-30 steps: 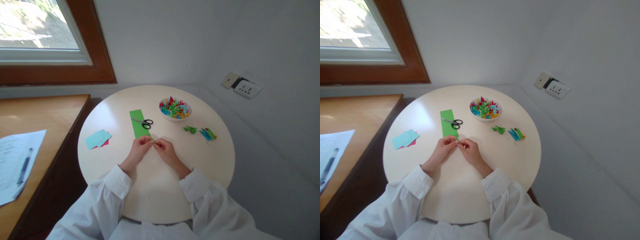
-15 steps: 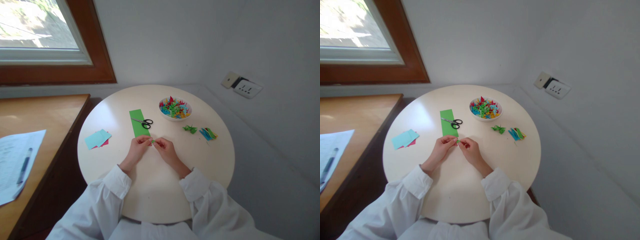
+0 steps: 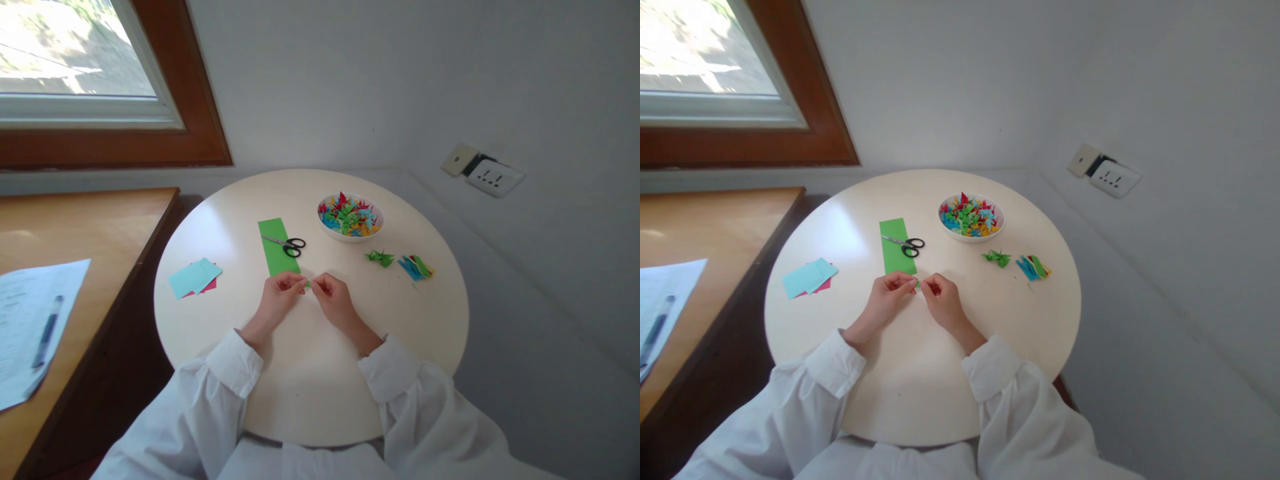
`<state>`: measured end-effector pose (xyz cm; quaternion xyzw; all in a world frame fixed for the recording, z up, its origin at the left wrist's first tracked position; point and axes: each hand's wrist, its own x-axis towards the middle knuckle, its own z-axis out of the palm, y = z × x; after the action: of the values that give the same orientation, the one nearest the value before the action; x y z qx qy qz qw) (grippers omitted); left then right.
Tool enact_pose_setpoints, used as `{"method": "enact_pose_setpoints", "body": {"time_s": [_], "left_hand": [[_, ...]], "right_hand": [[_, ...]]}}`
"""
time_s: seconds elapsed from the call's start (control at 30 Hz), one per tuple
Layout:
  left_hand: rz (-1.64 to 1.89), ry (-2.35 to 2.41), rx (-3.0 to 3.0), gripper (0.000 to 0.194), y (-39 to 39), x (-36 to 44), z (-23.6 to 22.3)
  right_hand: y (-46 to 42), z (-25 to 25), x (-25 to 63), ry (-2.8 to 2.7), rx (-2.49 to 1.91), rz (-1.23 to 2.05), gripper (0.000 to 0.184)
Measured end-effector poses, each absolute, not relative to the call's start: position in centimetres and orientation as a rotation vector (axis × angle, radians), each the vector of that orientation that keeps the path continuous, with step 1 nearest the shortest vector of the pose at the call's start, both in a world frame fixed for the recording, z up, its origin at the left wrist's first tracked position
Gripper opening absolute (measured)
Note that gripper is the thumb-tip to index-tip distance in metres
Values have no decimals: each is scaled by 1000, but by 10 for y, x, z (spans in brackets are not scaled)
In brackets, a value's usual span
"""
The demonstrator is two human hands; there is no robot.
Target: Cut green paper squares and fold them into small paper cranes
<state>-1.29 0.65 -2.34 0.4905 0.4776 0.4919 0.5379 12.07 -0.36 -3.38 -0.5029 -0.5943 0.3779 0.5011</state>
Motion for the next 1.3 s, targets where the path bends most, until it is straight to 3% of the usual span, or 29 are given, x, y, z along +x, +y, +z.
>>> {"method": "enact_pose_setpoints", "body": {"time_s": [0.77,0.93,1.1,1.3], "left_hand": [[1097,966,1021,18,3,-10,-16],[1058,964,1012,25,3,-10,-17],[956,930,1162,44,5,-13,-24],[969,962,1208,41,6,-15,-27]], "right_hand": [[-6,-32,118,-1555,-1260,925,35],[-6,-28,120,-1540,-1243,923,35],[-7,-28,120,-1531,-1223,982,36],[-5,-29,120,-1487,-1198,1050,40]]}}
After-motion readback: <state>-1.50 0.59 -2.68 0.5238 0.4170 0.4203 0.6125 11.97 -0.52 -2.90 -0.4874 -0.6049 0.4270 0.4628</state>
